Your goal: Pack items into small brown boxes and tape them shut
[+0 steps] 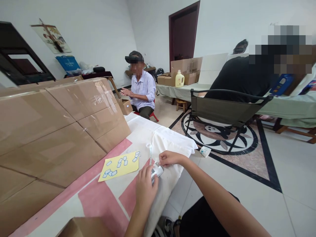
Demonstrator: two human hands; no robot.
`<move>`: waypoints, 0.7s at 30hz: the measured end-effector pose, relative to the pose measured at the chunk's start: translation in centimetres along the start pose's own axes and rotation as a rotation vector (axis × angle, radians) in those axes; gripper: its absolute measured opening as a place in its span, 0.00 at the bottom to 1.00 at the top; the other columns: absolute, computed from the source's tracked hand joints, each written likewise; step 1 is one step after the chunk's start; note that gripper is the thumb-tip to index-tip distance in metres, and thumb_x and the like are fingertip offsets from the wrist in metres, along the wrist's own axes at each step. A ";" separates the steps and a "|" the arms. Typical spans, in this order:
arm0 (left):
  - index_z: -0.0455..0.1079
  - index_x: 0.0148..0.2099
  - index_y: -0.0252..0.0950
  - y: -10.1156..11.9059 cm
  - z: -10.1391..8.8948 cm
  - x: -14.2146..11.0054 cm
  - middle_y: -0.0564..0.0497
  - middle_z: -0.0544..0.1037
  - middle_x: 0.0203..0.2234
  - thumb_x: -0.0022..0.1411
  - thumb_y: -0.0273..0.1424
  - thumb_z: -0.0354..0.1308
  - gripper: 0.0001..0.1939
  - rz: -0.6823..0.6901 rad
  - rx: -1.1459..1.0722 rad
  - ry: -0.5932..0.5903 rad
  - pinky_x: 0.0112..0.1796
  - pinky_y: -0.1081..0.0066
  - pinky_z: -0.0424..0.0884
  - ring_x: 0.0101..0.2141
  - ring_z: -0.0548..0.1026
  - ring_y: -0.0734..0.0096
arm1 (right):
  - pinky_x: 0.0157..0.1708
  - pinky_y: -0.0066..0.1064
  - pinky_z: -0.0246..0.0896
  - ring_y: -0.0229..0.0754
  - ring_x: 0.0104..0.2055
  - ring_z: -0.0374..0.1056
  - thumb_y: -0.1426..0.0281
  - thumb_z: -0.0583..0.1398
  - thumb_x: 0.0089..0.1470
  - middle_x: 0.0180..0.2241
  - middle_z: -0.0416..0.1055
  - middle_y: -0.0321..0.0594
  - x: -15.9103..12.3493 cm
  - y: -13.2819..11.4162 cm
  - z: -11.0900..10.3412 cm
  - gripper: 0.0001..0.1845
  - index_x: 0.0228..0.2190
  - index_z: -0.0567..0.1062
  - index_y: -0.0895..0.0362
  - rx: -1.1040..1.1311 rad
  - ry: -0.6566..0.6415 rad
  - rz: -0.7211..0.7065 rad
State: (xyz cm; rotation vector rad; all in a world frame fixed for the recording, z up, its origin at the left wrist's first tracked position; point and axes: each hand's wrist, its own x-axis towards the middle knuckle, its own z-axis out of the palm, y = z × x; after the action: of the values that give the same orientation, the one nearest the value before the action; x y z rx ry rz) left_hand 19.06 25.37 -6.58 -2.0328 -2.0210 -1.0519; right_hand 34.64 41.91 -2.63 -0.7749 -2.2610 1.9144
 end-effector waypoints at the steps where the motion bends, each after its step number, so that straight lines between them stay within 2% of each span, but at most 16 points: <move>1: 0.67 0.53 0.39 0.0 0.0 0.0 0.45 0.78 0.45 0.66 0.27 0.52 0.14 -0.001 0.001 0.002 0.45 0.56 0.74 0.46 0.74 0.55 | 0.23 0.23 0.51 0.32 0.21 0.59 0.67 0.65 0.51 0.18 0.68 0.30 0.0 0.0 0.0 0.13 0.25 0.65 0.56 -0.016 0.026 0.013; 4: 0.66 0.54 0.39 0.0 -0.1 0.0 0.45 0.78 0.46 0.66 0.27 0.52 0.14 -0.004 0.002 0.003 0.45 0.56 0.74 0.47 0.74 0.55 | 0.21 0.22 0.46 0.31 0.19 0.55 0.74 0.62 0.47 0.16 0.63 0.26 -0.2 0.0 0.0 0.09 0.31 0.66 0.56 -0.047 0.071 0.042; 8: 0.67 0.53 0.39 0.1 -0.1 0.1 0.45 0.78 0.46 0.66 0.28 0.52 0.14 -0.004 0.000 0.000 0.46 0.57 0.74 0.47 0.74 0.56 | 0.20 0.22 0.47 0.32 0.19 0.54 0.75 0.59 0.48 0.16 0.63 0.24 -0.4 0.0 -0.5 0.17 0.42 0.70 0.55 -0.006 0.026 0.041; 15: 0.68 0.54 0.39 0.2 -0.3 0.1 0.45 0.78 0.45 0.67 0.28 0.51 0.15 -0.010 0.008 -0.006 0.45 0.57 0.73 0.47 0.75 0.56 | 0.22 0.23 0.49 0.32 0.19 0.56 0.73 0.59 0.47 0.16 0.65 0.28 -0.3 0.1 -1.5 0.14 0.39 0.77 0.60 0.018 -0.022 -0.005; 21: 0.70 0.57 0.42 0.2 -0.2 0.1 0.45 0.78 0.47 0.67 0.28 0.51 0.17 0.004 0.023 -0.009 0.46 0.56 0.73 0.49 0.74 0.55 | 0.23 0.24 0.52 0.32 0.20 0.58 0.69 0.62 0.49 0.15 0.64 0.28 0.0 0.3 -1.4 0.15 0.39 0.81 0.61 -0.043 -0.004 0.031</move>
State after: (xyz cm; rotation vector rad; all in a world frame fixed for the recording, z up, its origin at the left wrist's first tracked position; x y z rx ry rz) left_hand 19.13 25.28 -6.31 -2.0335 -2.0232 -1.0155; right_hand 35.27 43.20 -2.58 -0.8169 -2.3128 1.8883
